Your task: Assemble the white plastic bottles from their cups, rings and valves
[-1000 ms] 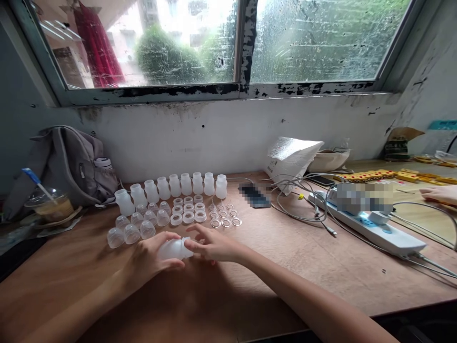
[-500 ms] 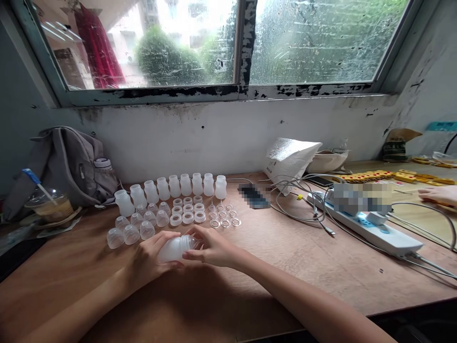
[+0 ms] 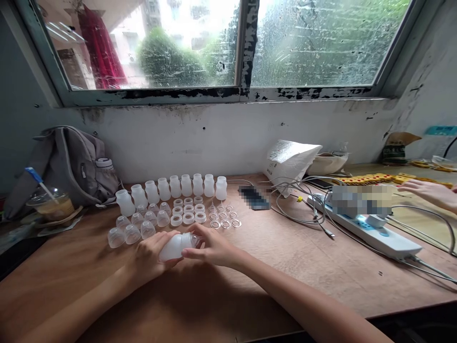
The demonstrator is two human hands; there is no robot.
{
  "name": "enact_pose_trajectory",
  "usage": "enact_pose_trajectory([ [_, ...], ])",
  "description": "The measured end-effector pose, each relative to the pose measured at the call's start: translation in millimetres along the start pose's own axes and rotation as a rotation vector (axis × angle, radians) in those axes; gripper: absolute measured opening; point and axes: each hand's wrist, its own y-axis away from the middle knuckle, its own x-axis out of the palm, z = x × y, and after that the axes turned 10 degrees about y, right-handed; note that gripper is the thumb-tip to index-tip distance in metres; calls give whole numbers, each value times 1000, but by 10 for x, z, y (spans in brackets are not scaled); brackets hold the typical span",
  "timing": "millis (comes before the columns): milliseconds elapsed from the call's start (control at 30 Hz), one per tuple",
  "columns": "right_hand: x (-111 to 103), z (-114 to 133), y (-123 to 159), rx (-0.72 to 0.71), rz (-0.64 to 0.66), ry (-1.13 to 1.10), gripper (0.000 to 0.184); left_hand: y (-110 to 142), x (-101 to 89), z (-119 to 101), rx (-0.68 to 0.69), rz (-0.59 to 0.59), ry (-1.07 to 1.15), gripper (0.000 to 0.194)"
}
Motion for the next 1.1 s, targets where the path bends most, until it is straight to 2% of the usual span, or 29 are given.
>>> enact_pose_trajectory([
  [67, 7, -10, 9, -37, -59, 80, 34, -1, -9, -29, -65, 46, 130, 48],
  [133, 46, -39, 9, 38, -57, 76, 37, 10, -6, -67, -89, 72, 186, 49],
  [300, 132, -82, -21, 291, 111, -87, 51, 58, 29, -124, -25, 58, -9, 42],
  [400, 110, -47, -30, 339, 133, -135, 48, 37, -10, -144, -81, 72, 12, 41],
  [500, 71, -5, -9, 213, 71, -174, 38, -36, -124, -192, -272, 133, 285, 40],
  [600, 75, 9, 31, 96, 7, -197, 33, -110, -250, -268, -466, 380, 702, 30],
  [667, 107, 5, 55, 104, -44, -194, 34, -127, -295, -319, -521, 483, 842, 26],
  [700, 128, 1, 63, 124, -68, -198, 35, -122, -301, -340, -527, 473, 830, 27],
  [767, 176, -11, 68, 174, -97, -221, 38, -93, -280, -370, -496, 370, 689, 29],
  [933, 291, -100, -17, 291, -113, -351, 38, 15, -104, -356, -268, 144, 192, 37],
  [1033, 329, -177, -95, 399, -156, -449, 37, 39, 15, -315, -160, 97, -81, 39],
  [1100, 319, -201, -119, 428, -146, -474, 36, 32, 68, -275, -113, 86, -153, 39],
])
